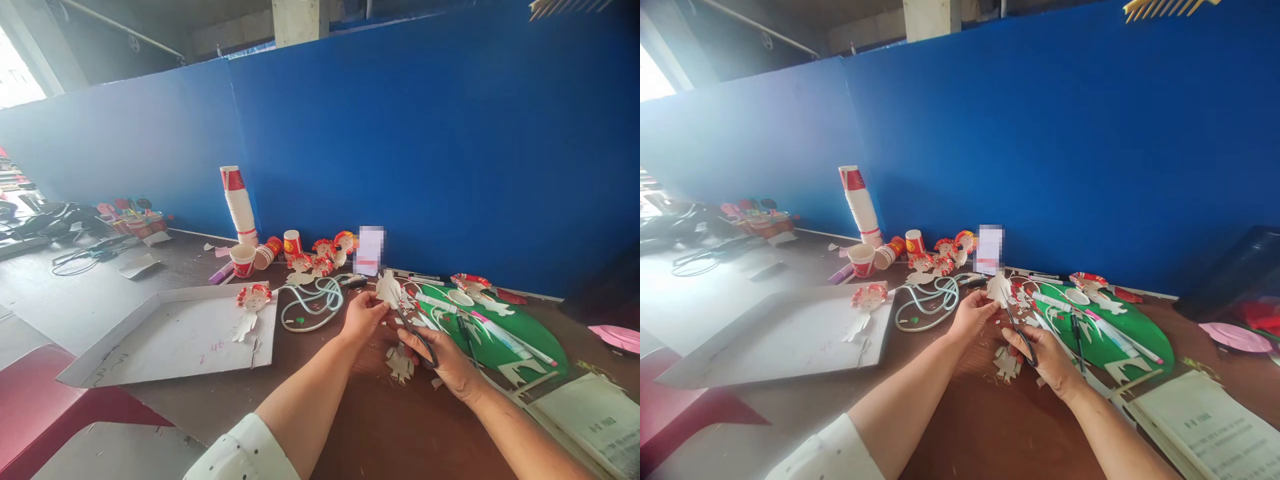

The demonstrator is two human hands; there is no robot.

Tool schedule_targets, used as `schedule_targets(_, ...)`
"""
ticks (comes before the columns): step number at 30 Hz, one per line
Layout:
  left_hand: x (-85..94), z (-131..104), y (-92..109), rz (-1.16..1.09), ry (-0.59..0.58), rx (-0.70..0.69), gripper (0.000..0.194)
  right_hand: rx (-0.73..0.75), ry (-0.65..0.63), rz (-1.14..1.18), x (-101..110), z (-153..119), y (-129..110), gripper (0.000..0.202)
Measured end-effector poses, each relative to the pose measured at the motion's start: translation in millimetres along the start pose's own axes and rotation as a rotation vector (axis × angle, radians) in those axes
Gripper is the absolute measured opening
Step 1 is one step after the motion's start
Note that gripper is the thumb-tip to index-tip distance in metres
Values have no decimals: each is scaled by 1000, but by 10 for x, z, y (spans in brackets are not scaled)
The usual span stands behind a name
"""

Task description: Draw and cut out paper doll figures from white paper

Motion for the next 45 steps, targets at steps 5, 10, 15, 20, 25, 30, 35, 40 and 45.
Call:
schedule_targets(5, 2, 4, 1, 1, 0, -2, 28, 5, -2, -13, 3, 23, 36, 37)
schedule_targets(10, 2, -3, -3, -9, 5, 12, 30, 17, -5, -8, -11, 12, -26, 33)
schedule_targets(15, -13, -32, 0, -61, 1, 24, 33, 24, 0, -12, -15, 0, -73, 36)
schedule_targets(20, -51, -37, -25, -131, -47, 57, 35, 34, 30, -41, 31, 17, -30, 37)
schedule_targets(25, -43, -14, -89, -187, -59, 100, 36, 14, 56, -93, 79, 31, 39, 37)
schedule_targets(30, -32, -22, -88, -170, -40, 111, 37, 34, 49, -105, 72, 30, 2, 35)
schedule_targets(35, -25, -26, -53, -127, -12, 82, 39, 44, 41, -108, 59, 30, -9, 32)
schedule_targets(40, -15, -32, -45, -112, 3, 69, 42, 76, 41, -135, 51, 26, -18, 31)
schedule_targets(45, -6, -37, -36, -103, 7, 61, 43, 93, 36, -147, 31, 15, -77, 35)
Point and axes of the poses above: each hand's wrist, its own z-axis towards the middle knuckle, its own x-axis out of the back of the hand, y = z × x, the point moved 9 cm from there along z, towards the middle knuckle
